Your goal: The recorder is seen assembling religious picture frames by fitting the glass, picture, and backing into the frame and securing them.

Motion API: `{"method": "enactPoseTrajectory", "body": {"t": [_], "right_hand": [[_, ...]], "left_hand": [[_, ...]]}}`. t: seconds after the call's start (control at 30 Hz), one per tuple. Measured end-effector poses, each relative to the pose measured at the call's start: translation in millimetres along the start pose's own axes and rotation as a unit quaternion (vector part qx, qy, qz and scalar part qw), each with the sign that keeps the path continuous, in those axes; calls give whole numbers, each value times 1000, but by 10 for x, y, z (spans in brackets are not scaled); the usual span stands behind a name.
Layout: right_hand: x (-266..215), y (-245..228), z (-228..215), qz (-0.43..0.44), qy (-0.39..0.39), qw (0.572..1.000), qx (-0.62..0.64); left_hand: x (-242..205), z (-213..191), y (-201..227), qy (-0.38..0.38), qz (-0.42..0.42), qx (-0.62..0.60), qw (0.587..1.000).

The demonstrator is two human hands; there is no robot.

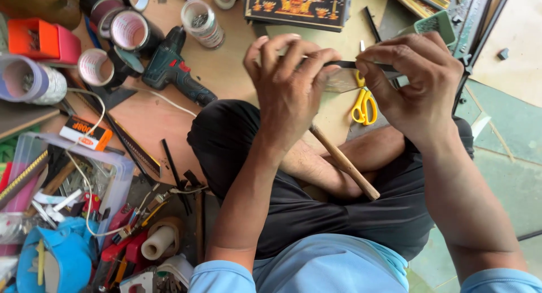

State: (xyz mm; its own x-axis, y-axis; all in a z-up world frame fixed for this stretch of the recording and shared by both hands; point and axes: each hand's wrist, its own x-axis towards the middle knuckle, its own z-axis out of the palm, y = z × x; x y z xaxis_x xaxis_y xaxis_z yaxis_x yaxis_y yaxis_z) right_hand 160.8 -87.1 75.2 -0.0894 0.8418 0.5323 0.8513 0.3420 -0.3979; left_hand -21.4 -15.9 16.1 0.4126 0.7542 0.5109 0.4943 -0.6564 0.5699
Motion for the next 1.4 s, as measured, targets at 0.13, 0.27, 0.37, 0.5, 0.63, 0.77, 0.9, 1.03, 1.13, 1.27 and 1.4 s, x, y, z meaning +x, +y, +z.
{"method": "enactPoseTrajectory", "body": {"t": [0.13, 0.27, 0.37, 0.5, 0.63, 0.77, 0.9, 1.03, 1.13, 1.27, 1.4], "right_hand": [[-86, 0, 96, 11, -18, 1000, -18], [-54, -30, 95, 13, -17, 999, -46], [-9, -71, 117, -10, -21, 996, -86], [-57, -41, 209, -38, 0, 990, -134], [-59, -12, 268, -63, 36, 986, -150], [5, -109, 256, -102, 61, 979, -167], [30, -202, 256, -116, 64, 972, -193], [-29, -176, 294, -122, 75, 969, -203], [-137, -95, 330, -117, 75, 969, -205], [-153, -89, 317, -96, 65, 979, -167], [-132, -30, 314, -91, 63, 982, -152]], "left_hand": [[-38, -37, -4, -7, -20, -19, 1000], [-31, -35, 21, -10, -32, -45, 998], [-30, -57, 62, -10, -55, -57, 997], [-28, -49, 79, -10, -69, -74, 995], [13, -56, 114, -17, -73, -79, 994], [13, -37, 144, -22, -93, -79, 992], [10, -70, 185, -28, -106, -72, 991], [13, -66, 185, -20, -103, -73, 992], [4, -64, 156, -19, -96, -64, 993], [-42, -35, 89, -19, -79, -96, 992], [-25, -25, 41, -11, -42, -66, 997]]}}
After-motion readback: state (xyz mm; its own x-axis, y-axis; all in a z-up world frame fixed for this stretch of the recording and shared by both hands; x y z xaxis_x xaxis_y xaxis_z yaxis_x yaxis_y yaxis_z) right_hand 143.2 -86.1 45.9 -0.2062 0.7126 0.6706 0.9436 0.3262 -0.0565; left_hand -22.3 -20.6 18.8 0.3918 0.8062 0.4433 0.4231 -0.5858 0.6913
